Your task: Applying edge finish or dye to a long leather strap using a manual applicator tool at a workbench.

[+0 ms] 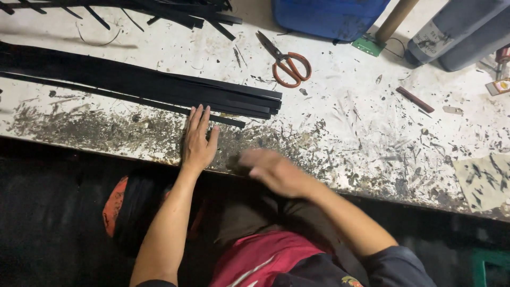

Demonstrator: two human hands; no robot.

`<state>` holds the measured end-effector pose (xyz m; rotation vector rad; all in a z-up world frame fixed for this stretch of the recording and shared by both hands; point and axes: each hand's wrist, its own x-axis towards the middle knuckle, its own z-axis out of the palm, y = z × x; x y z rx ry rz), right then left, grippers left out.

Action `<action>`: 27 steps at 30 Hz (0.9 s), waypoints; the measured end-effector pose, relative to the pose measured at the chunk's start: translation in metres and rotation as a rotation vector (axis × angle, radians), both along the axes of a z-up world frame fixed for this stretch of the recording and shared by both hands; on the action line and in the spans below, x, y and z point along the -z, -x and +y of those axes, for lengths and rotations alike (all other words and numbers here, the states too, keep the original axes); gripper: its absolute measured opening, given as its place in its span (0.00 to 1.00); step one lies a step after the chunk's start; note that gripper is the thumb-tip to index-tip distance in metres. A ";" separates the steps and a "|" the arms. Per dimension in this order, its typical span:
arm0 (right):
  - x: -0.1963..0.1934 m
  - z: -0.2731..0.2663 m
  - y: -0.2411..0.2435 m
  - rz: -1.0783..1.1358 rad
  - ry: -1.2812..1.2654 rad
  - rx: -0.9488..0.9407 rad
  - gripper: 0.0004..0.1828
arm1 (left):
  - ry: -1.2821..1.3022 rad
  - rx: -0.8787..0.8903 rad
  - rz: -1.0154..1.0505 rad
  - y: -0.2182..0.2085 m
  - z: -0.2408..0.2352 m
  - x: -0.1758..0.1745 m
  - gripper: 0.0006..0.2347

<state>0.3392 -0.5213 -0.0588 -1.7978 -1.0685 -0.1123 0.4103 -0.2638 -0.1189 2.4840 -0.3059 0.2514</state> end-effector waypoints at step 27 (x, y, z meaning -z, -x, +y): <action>-0.017 -0.051 -0.021 1.076 -1.382 -0.321 0.59 | 0.245 -0.081 -0.106 0.008 -0.066 -0.043 0.23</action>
